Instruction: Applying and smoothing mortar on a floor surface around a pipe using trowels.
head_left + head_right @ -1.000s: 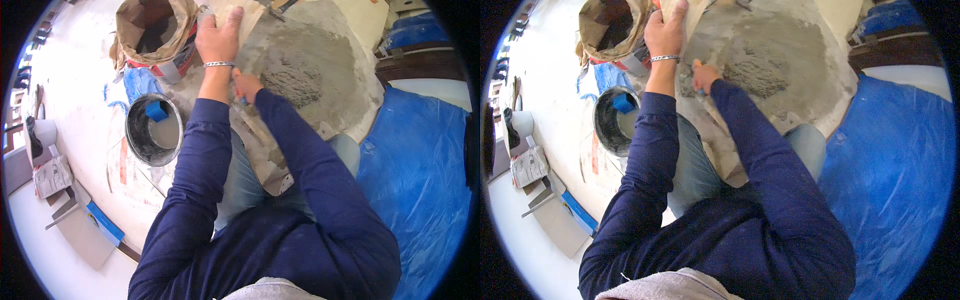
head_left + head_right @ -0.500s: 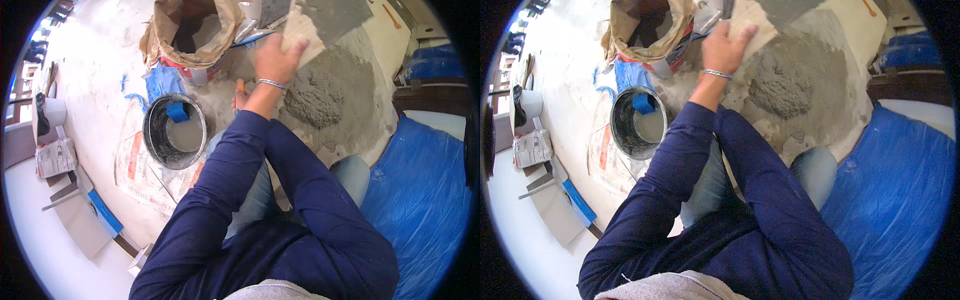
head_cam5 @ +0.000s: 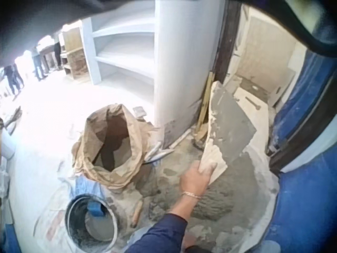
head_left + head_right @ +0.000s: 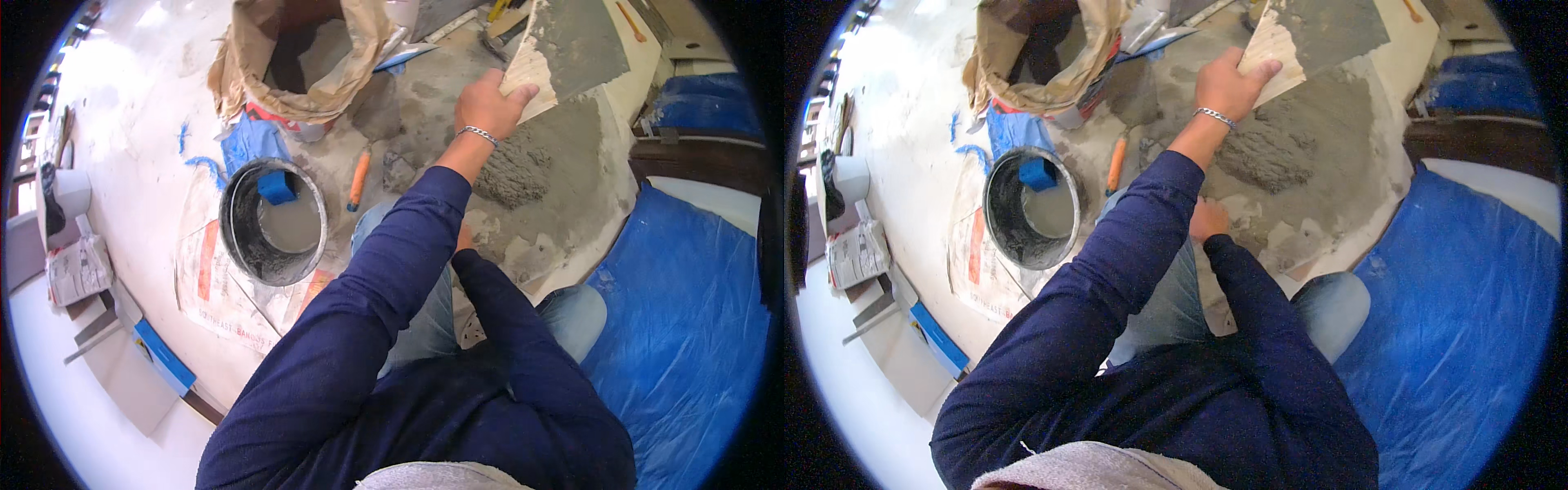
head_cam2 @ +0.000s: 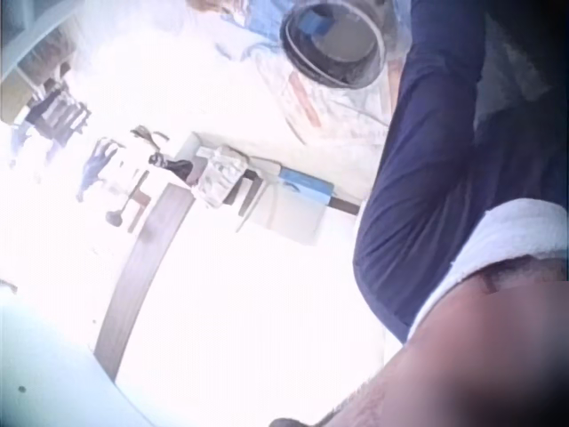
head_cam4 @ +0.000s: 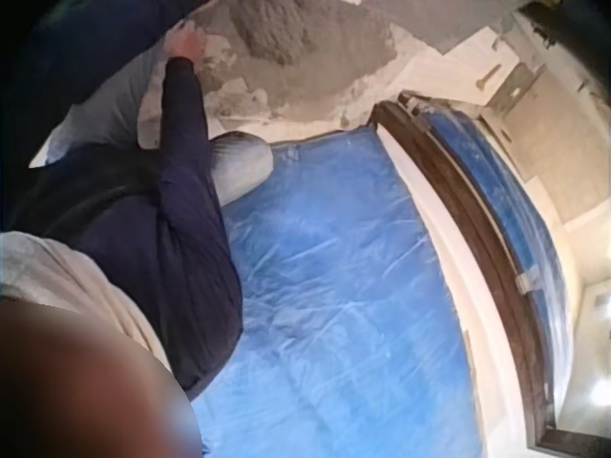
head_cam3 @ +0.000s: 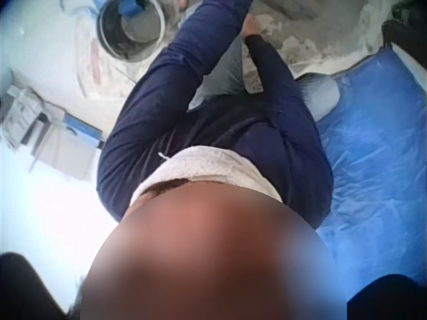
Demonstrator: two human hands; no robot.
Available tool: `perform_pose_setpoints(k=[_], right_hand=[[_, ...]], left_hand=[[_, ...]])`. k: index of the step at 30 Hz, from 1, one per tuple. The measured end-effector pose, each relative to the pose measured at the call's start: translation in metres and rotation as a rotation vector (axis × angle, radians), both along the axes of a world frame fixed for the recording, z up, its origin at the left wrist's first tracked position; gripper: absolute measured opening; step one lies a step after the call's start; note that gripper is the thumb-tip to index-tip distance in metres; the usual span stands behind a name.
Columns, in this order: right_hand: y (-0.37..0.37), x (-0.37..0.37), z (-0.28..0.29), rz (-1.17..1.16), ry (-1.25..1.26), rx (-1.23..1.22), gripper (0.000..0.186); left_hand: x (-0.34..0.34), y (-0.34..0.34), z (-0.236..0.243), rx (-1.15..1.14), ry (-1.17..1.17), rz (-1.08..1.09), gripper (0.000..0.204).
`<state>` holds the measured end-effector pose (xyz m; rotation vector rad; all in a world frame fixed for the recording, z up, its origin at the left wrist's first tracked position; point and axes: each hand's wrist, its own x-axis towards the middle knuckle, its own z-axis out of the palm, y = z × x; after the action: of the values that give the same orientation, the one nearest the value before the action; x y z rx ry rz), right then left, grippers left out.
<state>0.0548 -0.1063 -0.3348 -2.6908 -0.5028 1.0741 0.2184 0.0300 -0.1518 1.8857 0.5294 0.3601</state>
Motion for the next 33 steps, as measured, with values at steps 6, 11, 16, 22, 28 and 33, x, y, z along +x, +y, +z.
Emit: perform_pose_setpoints(k=[6,11,16,22,28,33], right_hand=[[-0.052,-0.015,-0.05,-0.51,0.061,0.578,0.041],[-0.124,0.066,0.049,0.14,-0.046,0.094,0.037],[-0.235,0.116,0.131,-0.118,-0.207,-0.057,0.033],[-0.341,0.12,0.151,-0.363,-0.193,-0.35,0.033],[-0.328,0.124,0.07,-0.215,-0.224,-0.103,0.036],[-0.246,0.126,0.079,-0.391,0.015,0.08,0.029]], left_hand=[[0.031,-0.059,0.0,-0.163,0.019,-0.042,0.057],[0.055,-0.105,-0.01,-0.238,-0.018,0.005,0.058],[0.072,-0.108,-0.021,-0.153,-0.06,0.041,0.059],[0.072,-0.058,-0.049,0.057,-0.023,0.017,0.061],[0.062,-0.028,-0.05,0.131,0.025,-0.06,0.058],[0.046,0.021,-0.068,0.264,0.18,-0.126,0.056]])
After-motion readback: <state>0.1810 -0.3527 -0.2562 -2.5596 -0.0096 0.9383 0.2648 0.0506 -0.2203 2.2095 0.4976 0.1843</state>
